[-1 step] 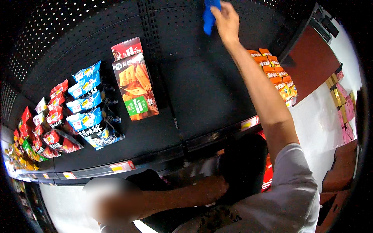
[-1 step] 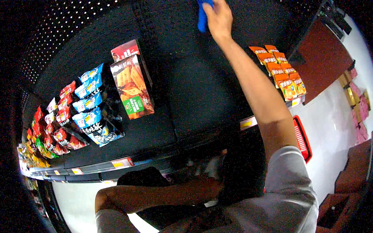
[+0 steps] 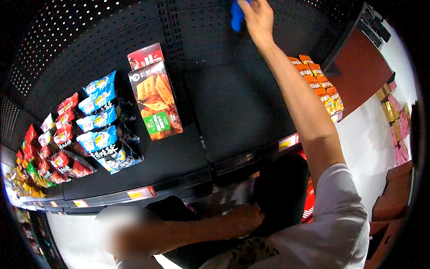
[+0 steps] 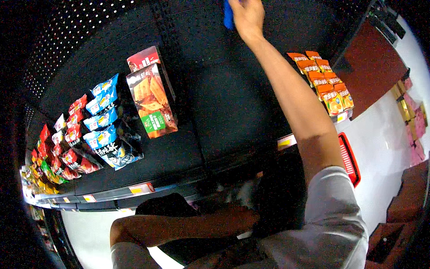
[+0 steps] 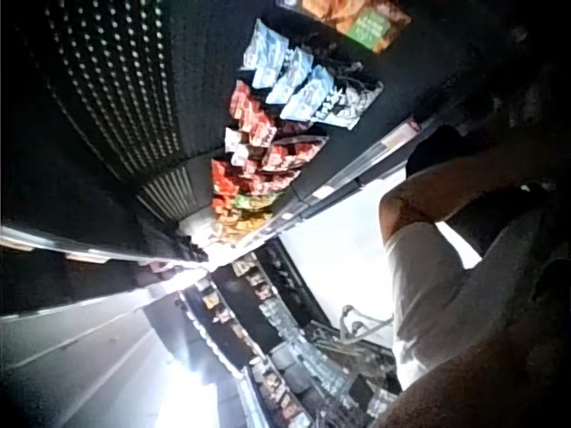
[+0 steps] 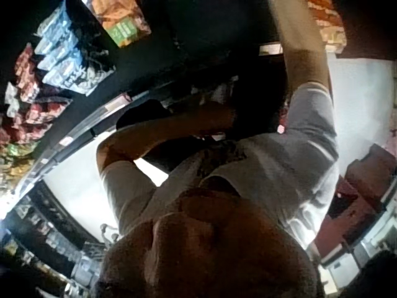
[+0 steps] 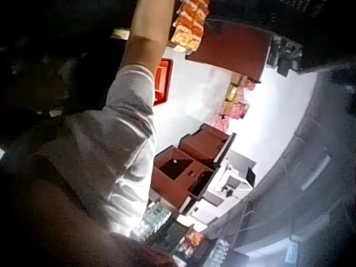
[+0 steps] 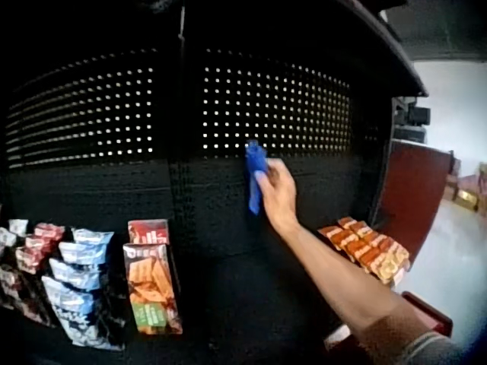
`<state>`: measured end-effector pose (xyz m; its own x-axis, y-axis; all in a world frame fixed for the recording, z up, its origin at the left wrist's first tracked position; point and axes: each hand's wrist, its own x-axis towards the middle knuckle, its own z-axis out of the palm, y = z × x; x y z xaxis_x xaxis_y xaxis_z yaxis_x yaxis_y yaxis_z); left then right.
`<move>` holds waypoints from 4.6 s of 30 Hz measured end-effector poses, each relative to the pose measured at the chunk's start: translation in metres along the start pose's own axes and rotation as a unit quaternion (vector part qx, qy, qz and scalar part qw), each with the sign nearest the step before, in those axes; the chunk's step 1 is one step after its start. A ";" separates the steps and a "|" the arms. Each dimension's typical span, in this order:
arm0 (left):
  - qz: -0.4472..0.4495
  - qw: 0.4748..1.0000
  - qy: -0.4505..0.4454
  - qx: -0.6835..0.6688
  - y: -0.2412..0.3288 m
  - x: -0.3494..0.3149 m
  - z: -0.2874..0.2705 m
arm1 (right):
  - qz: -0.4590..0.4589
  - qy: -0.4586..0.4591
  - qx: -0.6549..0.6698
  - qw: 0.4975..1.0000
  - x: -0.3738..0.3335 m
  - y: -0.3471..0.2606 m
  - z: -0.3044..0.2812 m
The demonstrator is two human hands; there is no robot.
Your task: The person wipes a black shelf surface with a blue cloth, then repeatedly picks up yellow packaged snacks from a red shopping basket and places them in neat rows on the shelf.
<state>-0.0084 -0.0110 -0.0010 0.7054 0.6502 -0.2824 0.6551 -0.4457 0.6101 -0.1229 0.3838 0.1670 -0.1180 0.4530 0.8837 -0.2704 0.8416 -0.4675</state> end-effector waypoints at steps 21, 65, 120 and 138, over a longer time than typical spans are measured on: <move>-0.005 0.999 0.041 0.014 -0.012 0.010 0.012 | -0.154 -0.223 -0.349 0.897 -0.098 0.060 0.019; -0.010 0.996 -0.078 -0.040 -0.029 0.033 0.006 | 0.068 -0.116 -0.446 0.885 -0.046 0.135 -0.166; -0.068 0.997 0.008 0.032 -0.018 0.025 0.046 | -0.047 -0.538 -0.227 0.810 -0.241 -0.157 -0.055; -0.105 0.824 0.462 -0.309 -0.021 -0.025 -0.063 | 0.485 -0.269 0.199 0.808 -0.192 -0.181 -0.170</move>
<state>-0.0568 0.0212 0.0403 -0.1013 0.9917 0.0797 0.2716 -0.0495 0.9611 0.1114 0.1951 0.0781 -0.8278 0.5596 0.0394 -0.0754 -0.0415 -0.9963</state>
